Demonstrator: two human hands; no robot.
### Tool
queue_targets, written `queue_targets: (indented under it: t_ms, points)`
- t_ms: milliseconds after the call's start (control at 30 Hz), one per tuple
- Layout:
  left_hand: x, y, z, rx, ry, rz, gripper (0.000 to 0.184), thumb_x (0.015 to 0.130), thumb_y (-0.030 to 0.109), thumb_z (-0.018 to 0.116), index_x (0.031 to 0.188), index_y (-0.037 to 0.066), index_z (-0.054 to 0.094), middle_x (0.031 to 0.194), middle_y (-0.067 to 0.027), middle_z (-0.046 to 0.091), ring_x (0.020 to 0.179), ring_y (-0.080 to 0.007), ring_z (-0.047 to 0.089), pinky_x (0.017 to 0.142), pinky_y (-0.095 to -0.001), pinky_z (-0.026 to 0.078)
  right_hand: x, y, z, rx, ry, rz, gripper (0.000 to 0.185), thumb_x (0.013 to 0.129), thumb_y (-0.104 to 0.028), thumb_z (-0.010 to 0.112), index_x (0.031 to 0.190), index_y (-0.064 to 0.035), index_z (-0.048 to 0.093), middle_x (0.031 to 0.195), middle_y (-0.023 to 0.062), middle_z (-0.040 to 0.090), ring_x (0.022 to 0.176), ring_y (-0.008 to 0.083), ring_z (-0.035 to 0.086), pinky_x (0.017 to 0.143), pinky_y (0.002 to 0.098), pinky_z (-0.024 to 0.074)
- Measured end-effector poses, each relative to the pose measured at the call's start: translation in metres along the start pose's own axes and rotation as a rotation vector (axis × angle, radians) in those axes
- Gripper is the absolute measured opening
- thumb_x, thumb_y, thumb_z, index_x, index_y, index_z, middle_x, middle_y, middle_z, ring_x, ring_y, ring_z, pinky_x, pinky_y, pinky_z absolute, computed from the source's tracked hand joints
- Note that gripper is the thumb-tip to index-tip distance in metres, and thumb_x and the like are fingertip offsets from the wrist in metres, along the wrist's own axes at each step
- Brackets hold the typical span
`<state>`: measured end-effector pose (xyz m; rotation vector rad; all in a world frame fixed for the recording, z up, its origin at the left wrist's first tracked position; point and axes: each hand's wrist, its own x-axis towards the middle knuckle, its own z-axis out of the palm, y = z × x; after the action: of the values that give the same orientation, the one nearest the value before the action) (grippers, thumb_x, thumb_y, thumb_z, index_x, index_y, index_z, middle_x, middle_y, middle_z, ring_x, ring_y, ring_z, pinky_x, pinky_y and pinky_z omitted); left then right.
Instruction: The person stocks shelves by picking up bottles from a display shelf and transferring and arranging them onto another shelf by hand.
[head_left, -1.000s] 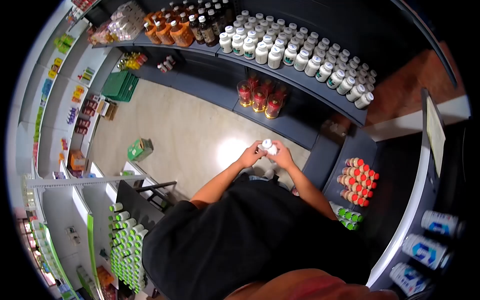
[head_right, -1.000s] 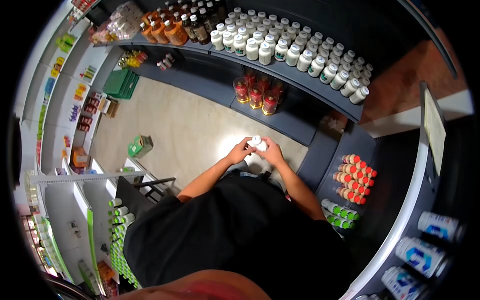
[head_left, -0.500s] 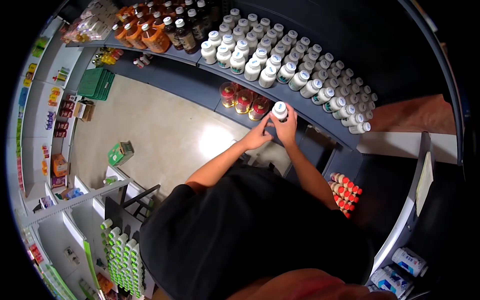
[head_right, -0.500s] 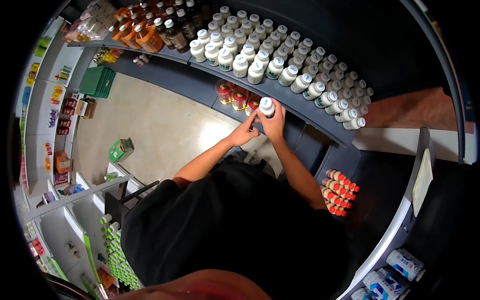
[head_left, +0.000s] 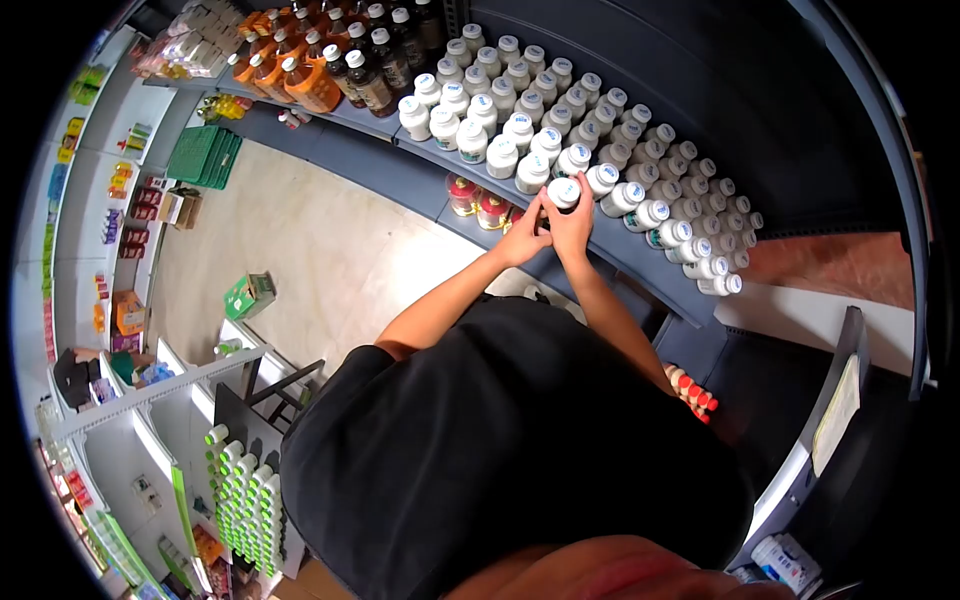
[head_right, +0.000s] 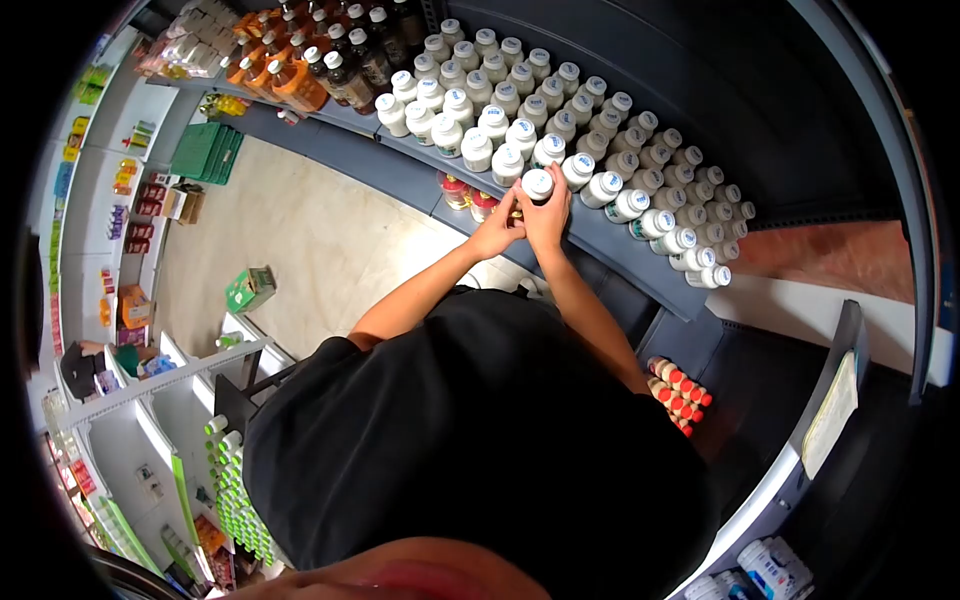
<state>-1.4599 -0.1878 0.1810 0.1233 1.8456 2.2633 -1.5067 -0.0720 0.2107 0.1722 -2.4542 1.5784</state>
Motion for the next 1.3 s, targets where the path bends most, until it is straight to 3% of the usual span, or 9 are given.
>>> queue_targets:
  t_ms: [433,633,767,833,900,967,1033,1167,1300]
  points:
    - [-0.008,-0.013,0.012,0.019,0.088,0.016,0.098,0.085,-0.008,0.055,0.16,0.021,0.0,0.141,-0.016,0.046,0.096,-0.016,0.06,0.087,-0.0315,0.05,-0.017,0.02,-0.032,0.187,-0.113,-0.098,0.047,0.085,-0.008,0.075,0.125,-0.0023,0.051,0.11,0.0088,0.059,0.1,0.0164,0.059,0.077,0.0302,0.0484]
    - [-0.025,-0.016,-0.002,0.191,0.118,-0.076,0.071,0.088,0.006,0.06,0.153,0.01,0.031,0.118,-0.0127,0.063,0.098,-0.0165,0.059,0.089,-0.0316,0.048,-0.013,-0.023,-0.053,0.597,-0.189,-0.077,0.027,0.091,0.002,0.063,0.114,-0.001,0.049,0.095,0.0067,0.058,0.084,0.0116,0.055,0.075,0.0254,0.0452]
    - [-0.051,-0.047,-0.014,0.225,0.165,0.02,0.042,0.092,0.012,0.059,0.132,0.004,0.054,0.119,-0.0112,0.064,0.107,-0.0224,0.061,0.096,-0.0369,0.047,-0.001,-0.153,-0.082,0.808,-0.674,-0.455,0.019,0.085,-0.005,0.07,0.097,-0.0028,0.056,0.083,0.0075,0.061,0.073,0.0121,0.054,0.07,0.0275,0.0445]
    - [-0.069,0.02,0.007,0.54,0.247,0.236,0.039,0.091,0.019,0.059,0.127,0.006,0.06,0.114,-0.0139,0.067,0.105,-0.0262,0.064,0.095,-0.038,0.048,0.006,-0.26,-0.106,0.696,-0.941,-0.873,0.032,0.072,-0.029,0.087,0.081,-0.0099,0.063,0.07,-0.0006,0.06,0.064,0.0174,0.057,0.061,0.0319,0.0414]
    - [-0.085,-0.038,-0.003,0.489,0.267,-0.332,0.038,0.09,0.022,0.06,0.125,0.007,0.061,0.108,-0.0147,0.069,0.1,-0.0278,0.066,0.092,-0.0381,0.05,-0.024,-0.326,-0.112,1.103,-1.187,-0.897,0.041,0.07,-0.045,0.084,0.083,-0.0137,0.061,0.076,-0.0027,0.06,0.067,0.0196,0.057,0.062,0.0347,0.0408]
    - [-0.097,-0.036,0.007,0.547,0.268,-0.345,0.036,0.089,0.022,0.061,0.122,0.01,0.063,0.1,-0.011,0.07,0.088,-0.0263,0.068,0.085,-0.038,0.052,-0.046,-0.371,-0.134,1.186,-1.404,-1.2,0.037,0.077,-0.046,0.079,0.083,-0.0144,0.059,0.076,-0.0027,0.056,0.073,0.0189,0.058,0.066,0.0378,0.0419]
    - [-0.11,-0.032,0.02,0.518,0.295,-0.355,0.037,0.089,0.022,0.06,0.123,0.009,0.062,0.099,-0.0094,0.069,0.086,-0.0239,0.068,0.083,-0.0365,0.053,-0.088,-0.388,-0.154,1.413,-1.447,-1.139,0.034,0.07,-0.042,0.067,0.071,-0.0099,0.056,0.062,0.0087,0.061,0.062,0.0345,0.061,0.053,0.0461,0.0429]
    - [-0.15,-0.067,0.033,0.453,0.466,-0.226,0.038,0.088,0.02,0.062,0.123,0.006,0.061,0.095,-0.0077,0.069,0.084,-0.0218,0.067,0.082,-0.0355,0.052,-0.104,-0.412,-0.155,1.423,-1.669,-1.466,0.025,0.088,-0.034,0.056,0.09,-0.01,0.062,0.078,0.0059,0.069,0.078,0.0281,0.066,0.079,0.0468,0.0448]
    - [-0.208,-0.073,0.05,0.412,0.687,-0.399,0.037,0.087,0.018,0.061,0.121,0.006,0.063,0.092,-0.0076,0.069,0.088,-0.0218,0.068,0.084,-0.0351,0.052,-0.142,-0.398,-0.158,1.605,-1.768,-1.279,0.027,0.071,-0.035,0.067,0.072,-0.0103,0.057,0.06,0.0095,0.06,0.061,0.0365,0.061,0.053,0.0464,0.0433]
